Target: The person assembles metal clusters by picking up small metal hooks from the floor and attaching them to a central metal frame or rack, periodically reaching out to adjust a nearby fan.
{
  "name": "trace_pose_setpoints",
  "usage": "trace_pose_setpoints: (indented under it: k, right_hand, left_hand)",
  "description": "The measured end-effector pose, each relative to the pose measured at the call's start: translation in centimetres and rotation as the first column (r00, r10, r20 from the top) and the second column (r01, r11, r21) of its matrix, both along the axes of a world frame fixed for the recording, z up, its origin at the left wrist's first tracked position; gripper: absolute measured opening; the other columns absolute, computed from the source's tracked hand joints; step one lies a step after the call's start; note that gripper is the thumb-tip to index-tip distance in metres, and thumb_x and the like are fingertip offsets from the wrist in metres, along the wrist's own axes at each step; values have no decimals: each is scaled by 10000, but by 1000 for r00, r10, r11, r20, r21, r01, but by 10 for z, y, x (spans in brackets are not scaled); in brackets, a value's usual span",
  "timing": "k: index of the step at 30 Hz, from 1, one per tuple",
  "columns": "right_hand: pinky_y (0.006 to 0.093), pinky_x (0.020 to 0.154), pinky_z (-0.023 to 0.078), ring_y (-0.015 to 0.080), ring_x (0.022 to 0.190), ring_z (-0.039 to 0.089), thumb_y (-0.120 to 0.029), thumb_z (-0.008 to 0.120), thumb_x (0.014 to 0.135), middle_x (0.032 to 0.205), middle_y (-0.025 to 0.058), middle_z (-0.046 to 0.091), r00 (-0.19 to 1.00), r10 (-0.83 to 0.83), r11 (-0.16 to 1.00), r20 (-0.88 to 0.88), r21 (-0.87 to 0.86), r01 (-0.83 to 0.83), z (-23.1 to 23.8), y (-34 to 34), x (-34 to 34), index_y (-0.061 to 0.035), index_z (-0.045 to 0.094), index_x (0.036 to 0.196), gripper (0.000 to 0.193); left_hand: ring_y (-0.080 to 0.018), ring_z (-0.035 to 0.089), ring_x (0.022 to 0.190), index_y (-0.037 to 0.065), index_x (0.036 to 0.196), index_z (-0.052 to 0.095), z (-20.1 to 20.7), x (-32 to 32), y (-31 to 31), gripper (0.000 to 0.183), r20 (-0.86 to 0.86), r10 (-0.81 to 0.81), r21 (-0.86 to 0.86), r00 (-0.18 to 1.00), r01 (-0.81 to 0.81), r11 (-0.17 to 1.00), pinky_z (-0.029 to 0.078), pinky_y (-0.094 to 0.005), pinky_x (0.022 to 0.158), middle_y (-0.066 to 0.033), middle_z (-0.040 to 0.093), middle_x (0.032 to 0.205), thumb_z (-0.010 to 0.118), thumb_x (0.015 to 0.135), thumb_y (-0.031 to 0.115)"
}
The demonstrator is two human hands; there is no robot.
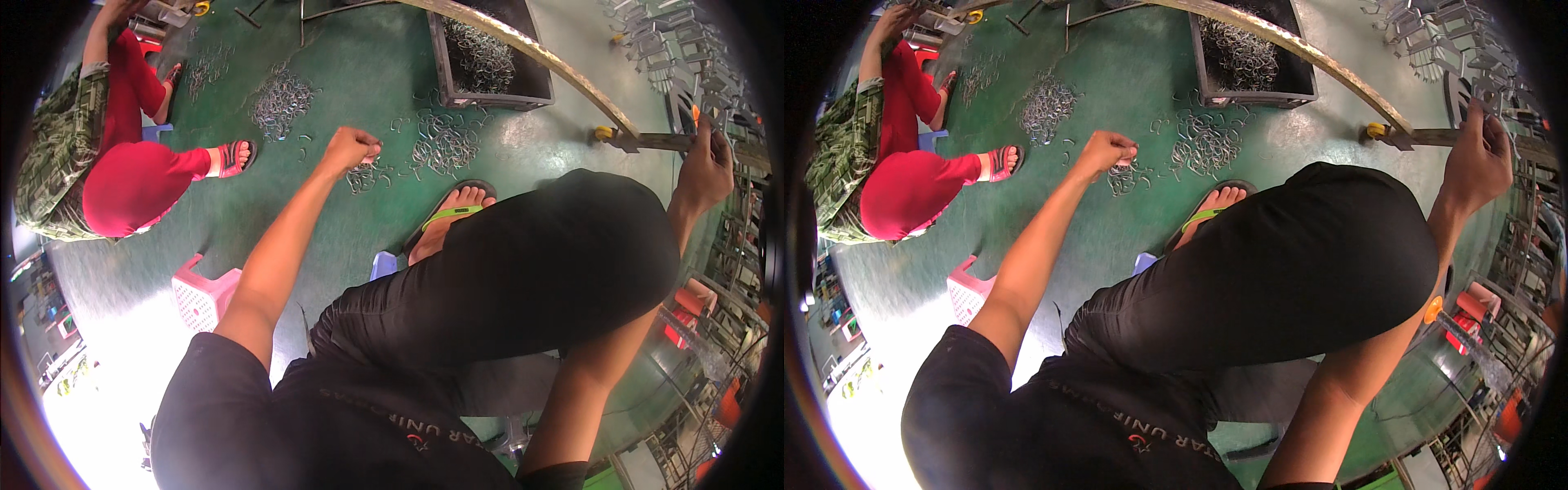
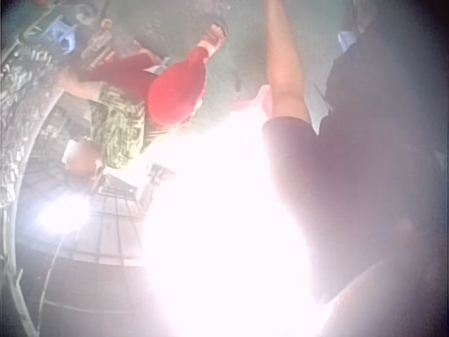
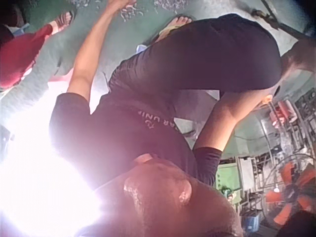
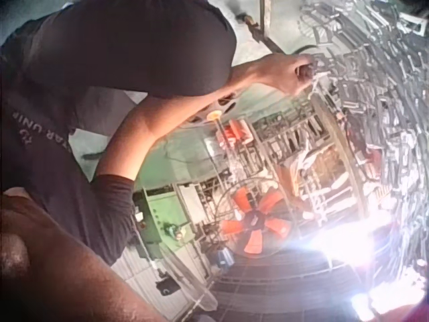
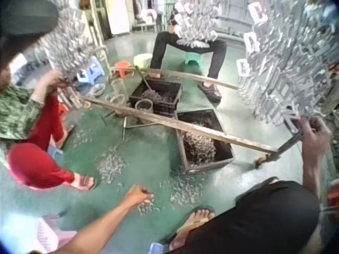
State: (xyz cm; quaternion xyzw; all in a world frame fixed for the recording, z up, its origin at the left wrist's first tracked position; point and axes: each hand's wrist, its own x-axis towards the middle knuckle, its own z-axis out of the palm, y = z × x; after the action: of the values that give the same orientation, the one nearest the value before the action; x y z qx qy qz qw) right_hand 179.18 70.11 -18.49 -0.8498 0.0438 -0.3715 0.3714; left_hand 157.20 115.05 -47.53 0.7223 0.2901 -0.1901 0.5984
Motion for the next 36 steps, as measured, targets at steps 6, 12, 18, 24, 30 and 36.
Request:
trace_pose_setpoints:
  k: [6,12,18,24,30,36]
  right_hand:
    - [254,744,535,132,779,698,-268,834,841,878,91,758,999,16,1000,-44,18,-15,-2,-3,3,60,745,987,369]
    - [263,760,545,137,807,711,-267,829,845,895,96,759,999,29,998,-37,56,-26,-3,1,2,64,740,988,371]
    - [273,757,549,152,805,710,-293,828,853,907,109,756,999,1,1000,33,-1,-1,0,2,-4,59,726,1006,397]
    - [323,717,556,213,809,702,-273,813,867,912,139,737,988,53,957,145,-290,-9,-10,-8,-6,33,703,1029,362]
    - [374,644,535,220,693,693,-222,812,835,872,99,700,997,9,998,74,-58,-5,-2,53,-21,-25,670,1072,339]
    - [365,595,512,204,638,628,-156,779,815,926,77,628,965,-34,995,261,-81,57,-6,56,-32,-45,641,1040,286]
  left_hand:
    - [-269,751,864,48,958,796,-22,-19,-10,219,-147,-447,565,882,446,694,579,-408,791,-151,771,902,800,746,100]
    - [-300,751,873,27,947,787,-45,-28,-5,193,-84,-510,556,856,465,689,577,-414,786,-157,771,913,784,766,94]
    - [-193,717,686,10,901,771,-30,-25,3,154,22,-144,254,989,134,958,552,-361,649,-119,752,792,790,790,115]
    - [-267,674,595,11,755,676,-29,-23,-1,230,165,-378,361,911,301,883,519,-416,607,-135,683,657,688,849,221]
    - [-224,743,810,-122,1100,671,8,-14,-34,236,58,-82,-165,995,90,982,628,-327,738,-190,747,958,701,930,40]
    - [-222,742,814,-119,1162,653,104,44,-94,281,152,-141,-140,978,163,977,633,-323,748,-202,746,964,705,949,57]
